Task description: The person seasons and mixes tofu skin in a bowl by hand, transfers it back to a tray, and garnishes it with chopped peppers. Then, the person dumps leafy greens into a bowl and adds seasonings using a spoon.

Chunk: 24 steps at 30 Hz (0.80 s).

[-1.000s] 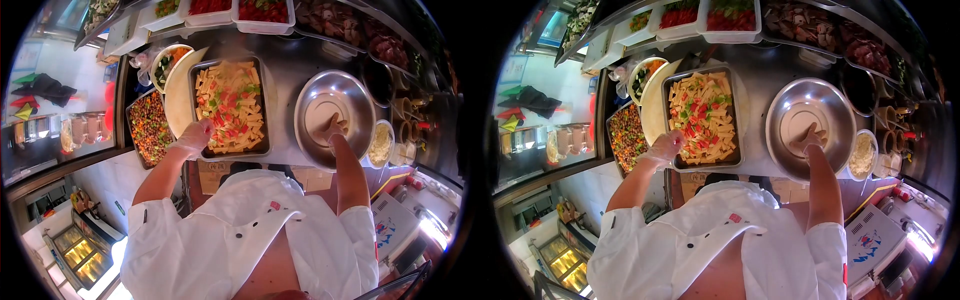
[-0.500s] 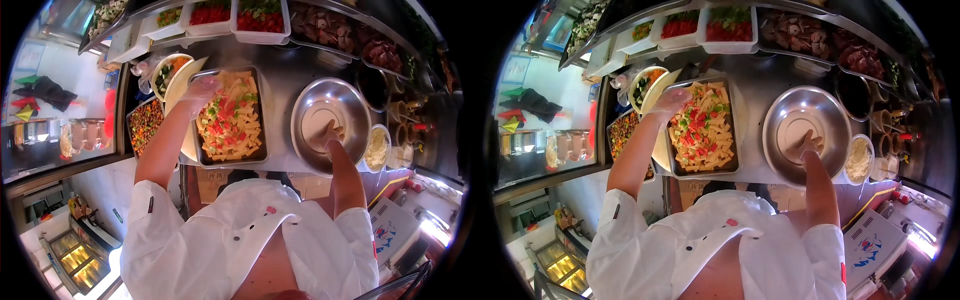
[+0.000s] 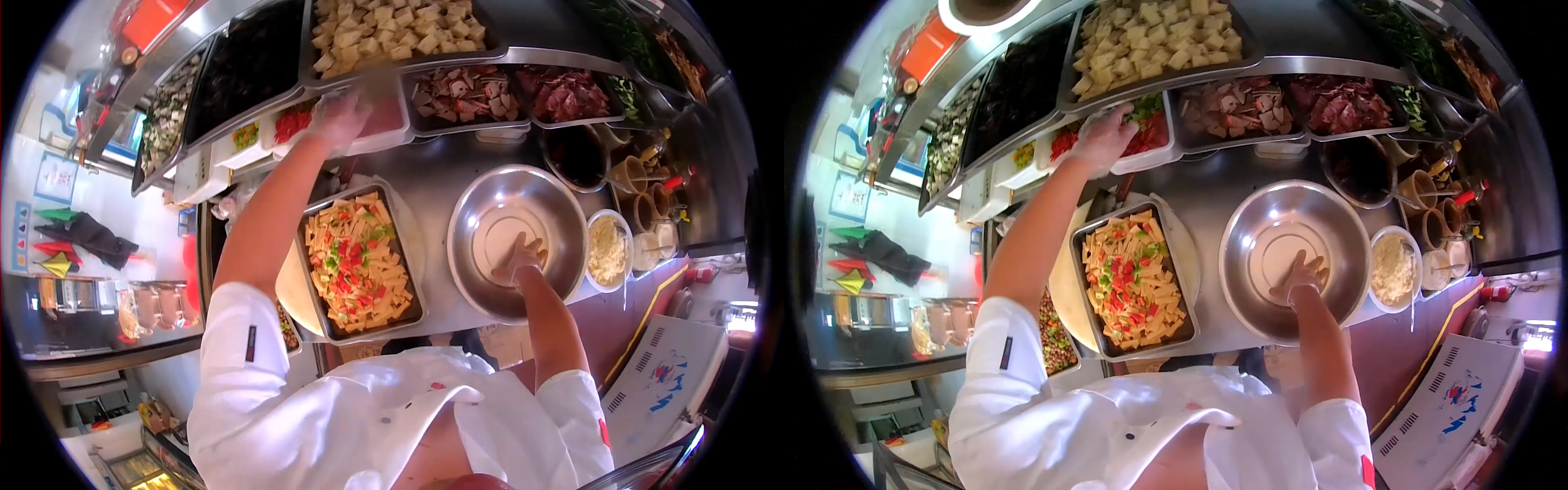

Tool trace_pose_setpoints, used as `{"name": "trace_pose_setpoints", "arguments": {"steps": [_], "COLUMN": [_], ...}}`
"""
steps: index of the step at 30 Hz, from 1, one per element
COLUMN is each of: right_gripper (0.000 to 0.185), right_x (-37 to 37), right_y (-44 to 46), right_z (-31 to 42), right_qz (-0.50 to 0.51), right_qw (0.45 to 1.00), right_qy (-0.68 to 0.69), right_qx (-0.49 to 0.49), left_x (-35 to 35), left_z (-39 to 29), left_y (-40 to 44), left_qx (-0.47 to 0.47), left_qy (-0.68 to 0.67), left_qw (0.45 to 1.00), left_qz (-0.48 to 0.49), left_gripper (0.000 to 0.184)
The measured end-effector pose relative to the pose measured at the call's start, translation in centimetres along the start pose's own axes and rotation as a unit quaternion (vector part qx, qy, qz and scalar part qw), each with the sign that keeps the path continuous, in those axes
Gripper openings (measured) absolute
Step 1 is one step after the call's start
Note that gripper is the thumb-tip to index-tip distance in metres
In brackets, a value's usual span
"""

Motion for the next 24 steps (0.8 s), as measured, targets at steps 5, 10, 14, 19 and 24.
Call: {"name": "trace_pose_setpoints", "arguments": {"steps": [5, 10, 14, 19, 24], "right_gripper": [0.134, 0.133, 0.132, 0.133, 0.131], "right_x": [1.3, 1.4, 1.7, 1.6, 1.5], "right_y": [-1.1, -0.9, -0.9, -1.1, -1.4], "right_z": [0.0, -0.2, -0.3, -0.3, 0.4], "right_qz": [0.006, -0.004, -0.002, 0.015, 0.02], "right_qw": [1.0, 1.0, 1.0, 1.0, 1.0], "right_qy": [0.03, 0.01, 0.002, 0.022, 0.015], "right_qx": [-0.005, -0.009, -0.011, -0.01, -0.008], "left_x": [-4.2, -8.2, -5.0, -4.1, -2.5], "left_z": [0.2, 6.0, 5.7, 6.0, 2.6], "left_y": [10.5, 18.9, 15.9, 11.3, 1.3], "left_qx": [-0.063, -0.117, -0.076, 0.121, 0.08], "left_qy": [0.047, 0.075, 0.113, -0.288, -0.629], "left_qw": [0.995, 0.961, 0.926, 0.931, 0.773], "left_qz": [-0.065, -0.24, -0.352, -0.19, -0.007], "left_gripper": [0.07, 0.062, 0.049, 0.039, 0.014]}}
Point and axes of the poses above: each hand's wrist, its own y-axis towards the middle knuckle, its own x-axis out of the back of the hand, z = x × y, the point moved 6 cm from there along y, towards the middle knuckle, and after that the axes turned 3 degrees about z, right-handed, at the moved point
